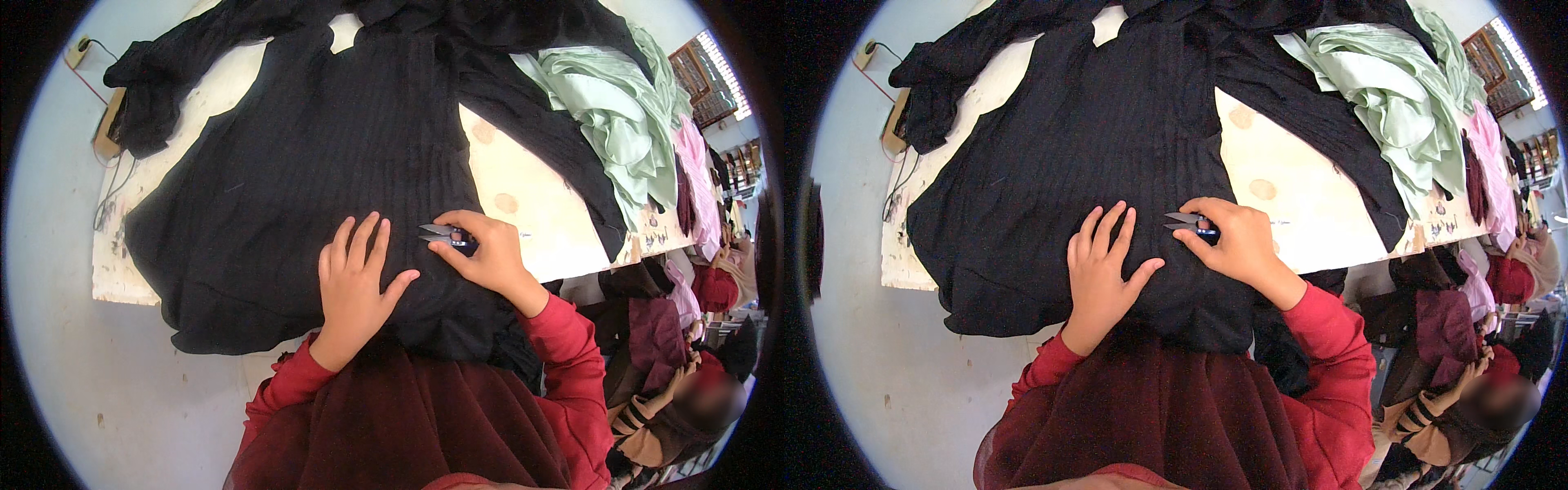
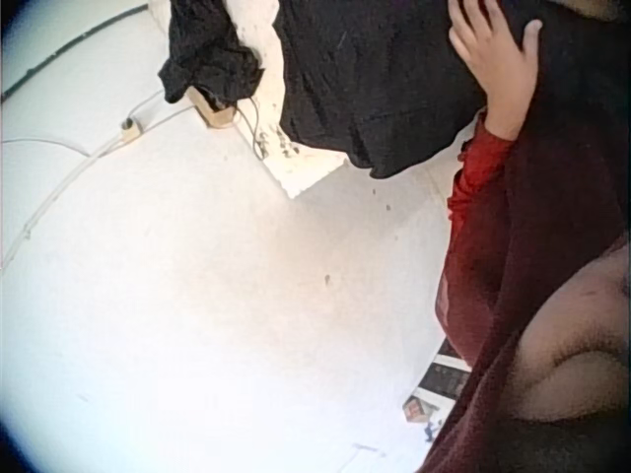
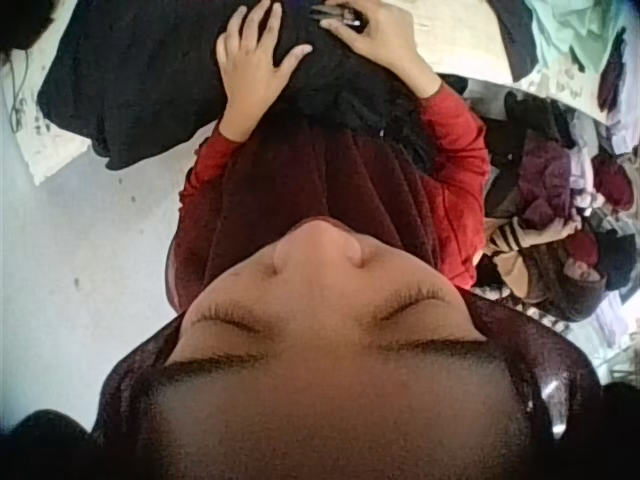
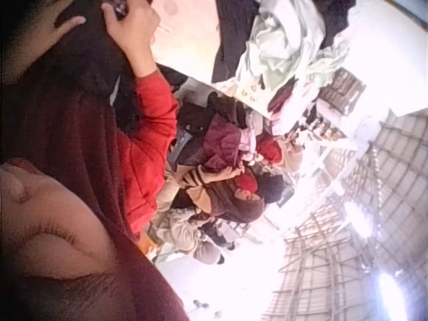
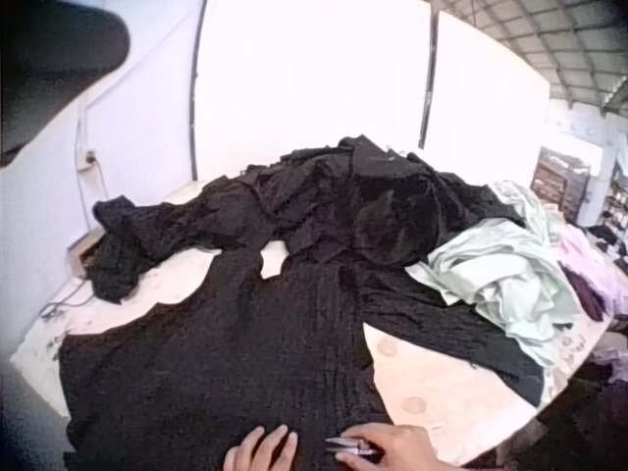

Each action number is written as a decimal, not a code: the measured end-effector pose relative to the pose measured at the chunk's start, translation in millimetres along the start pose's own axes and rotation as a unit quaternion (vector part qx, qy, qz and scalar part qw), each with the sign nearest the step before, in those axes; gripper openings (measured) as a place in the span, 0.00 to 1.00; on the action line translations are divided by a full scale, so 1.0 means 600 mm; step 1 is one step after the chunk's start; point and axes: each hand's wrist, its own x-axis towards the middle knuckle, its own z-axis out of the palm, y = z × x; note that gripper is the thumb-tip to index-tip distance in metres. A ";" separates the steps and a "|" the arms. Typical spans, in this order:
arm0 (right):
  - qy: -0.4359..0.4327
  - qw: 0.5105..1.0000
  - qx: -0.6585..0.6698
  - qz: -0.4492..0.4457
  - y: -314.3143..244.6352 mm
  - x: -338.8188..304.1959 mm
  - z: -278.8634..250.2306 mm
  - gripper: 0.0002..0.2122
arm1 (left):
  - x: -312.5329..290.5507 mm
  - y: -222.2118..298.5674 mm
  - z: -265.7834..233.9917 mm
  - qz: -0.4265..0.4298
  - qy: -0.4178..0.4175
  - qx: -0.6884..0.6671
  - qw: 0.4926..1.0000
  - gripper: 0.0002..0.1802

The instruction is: The person uses a small blade to trim loose threads from a black garment laid on a table. They repeatedly pick at and cut visible threads along the seams and edges, occasionally repositioning the fabric to access different areas.

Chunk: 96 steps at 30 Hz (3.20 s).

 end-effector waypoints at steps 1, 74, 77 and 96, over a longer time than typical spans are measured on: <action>-0.013 1.000 0.000 0.013 -0.003 0.003 -0.003 0.13 | -0.001 0.000 0.001 0.001 0.004 0.002 1.000 0.40; -0.024 0.997 -0.066 -0.036 -0.044 0.044 0.008 0.07 | -0.029 -0.009 0.001 0.010 0.057 -0.073 0.996 0.20; -0.048 0.996 -0.061 -0.038 -0.033 0.038 0.007 0.08 | -0.020 -0.004 -0.003 -0.019 0.068 -0.104 0.992 0.17; -0.034 0.991 0.122 0.030 -0.027 0.026 0.010 0.14 | 0.025 -0.015 -0.002 -0.132 0.080 -0.198 0.968 0.07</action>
